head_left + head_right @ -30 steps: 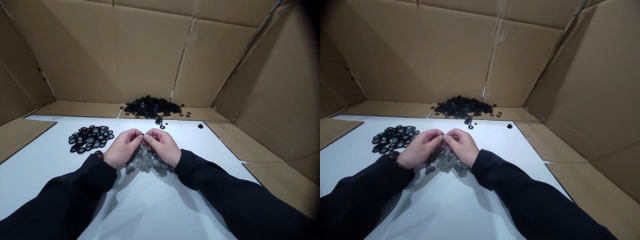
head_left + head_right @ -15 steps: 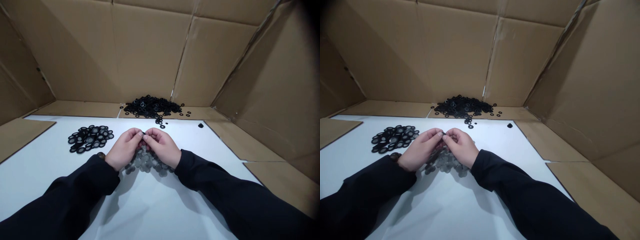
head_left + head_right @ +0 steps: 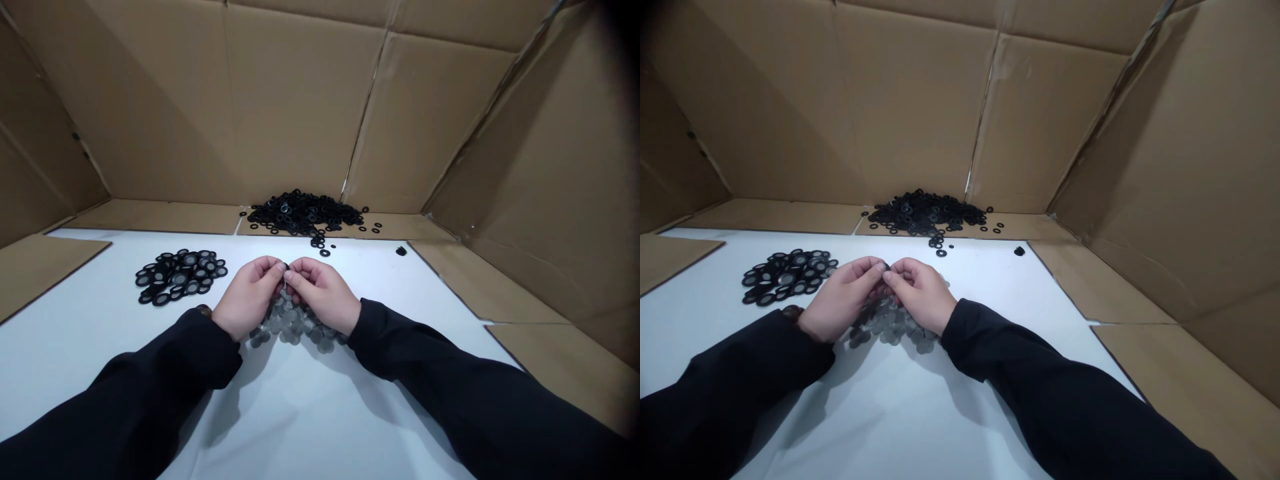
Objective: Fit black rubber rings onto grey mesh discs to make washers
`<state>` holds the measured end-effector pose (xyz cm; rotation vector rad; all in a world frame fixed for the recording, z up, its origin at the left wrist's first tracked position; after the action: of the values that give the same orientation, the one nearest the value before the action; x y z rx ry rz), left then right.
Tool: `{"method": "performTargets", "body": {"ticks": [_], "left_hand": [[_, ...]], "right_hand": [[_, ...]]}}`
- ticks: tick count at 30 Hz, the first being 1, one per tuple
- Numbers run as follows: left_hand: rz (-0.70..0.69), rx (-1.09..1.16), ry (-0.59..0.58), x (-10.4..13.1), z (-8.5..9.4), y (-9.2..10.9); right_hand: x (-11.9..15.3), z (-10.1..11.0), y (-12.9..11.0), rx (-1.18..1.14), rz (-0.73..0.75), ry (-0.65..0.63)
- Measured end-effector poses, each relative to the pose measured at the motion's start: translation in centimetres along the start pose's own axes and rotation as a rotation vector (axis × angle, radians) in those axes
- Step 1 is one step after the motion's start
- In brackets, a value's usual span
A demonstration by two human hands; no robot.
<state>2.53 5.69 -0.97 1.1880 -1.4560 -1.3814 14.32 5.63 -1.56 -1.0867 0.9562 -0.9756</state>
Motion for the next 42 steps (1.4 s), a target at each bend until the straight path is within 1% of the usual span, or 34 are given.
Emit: {"method": "performTargets", "body": {"ticks": [4,6,9,12,14,17,20,25,28,32,36,42], "left_hand": [[0.013,0.039,-0.029,0.0,-0.2,-0.2],[0.023,0.048,-0.052,0.0,-0.2,-0.2],[0.065,0.028,-0.086,0.0,0.0,-0.2],[0.094,-0.103,-0.114,0.1,0.3,0.1],[0.085,-0.196,-0.121,0.1,0.5,0.4],[0.055,-0.221,-0.090,0.1,0.6,0.8],[0.019,-0.145,-0.040,0.1,0.5,0.9],[0.048,0.011,0.012,0.0,0.4,0.2],[0.047,0.048,0.020,-0.1,0.4,0.0],[0.034,0.051,0.004,-0.3,0.5,-0.1],[0.060,0.040,0.011,-0.2,0.5,-0.2],[-0.001,-0.006,0.063,0.0,0.4,0.7]], "right_hand": [[0.0,0.3,-0.4,0.023,0.047,0.046],[0.0,0.5,-0.4,0.034,0.057,0.043],[-0.1,0.4,0.1,0.018,0.014,-0.029],[-0.1,0.2,0.5,-0.010,-0.023,-0.108],[-0.2,0.2,0.5,-0.019,-0.014,-0.123],[-0.2,0.2,0.5,-0.029,0.003,-0.110],[-0.3,0.1,0.6,-0.051,0.005,-0.095],[-0.1,0.2,0.6,-0.056,0.004,-0.026],[0.0,0.1,0.5,-0.025,0.001,-0.029],[-0.1,0.0,0.4,-0.058,-0.009,-0.026],[-0.2,0.0,0.5,-0.123,-0.026,-0.003],[-0.1,0.0,0.1,-0.063,-0.016,0.002]]}}
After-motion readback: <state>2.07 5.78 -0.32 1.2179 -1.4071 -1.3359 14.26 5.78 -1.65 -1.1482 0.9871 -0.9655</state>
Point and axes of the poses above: each hand's wrist, its own x-axis away from the middle knuckle, its own z-axis out of the back of the hand, y = z × x, the point moved 6 cm from there along -x, towards the middle knuckle, and after that the axes turned 7 degrees about x, right-handed, at the moved point
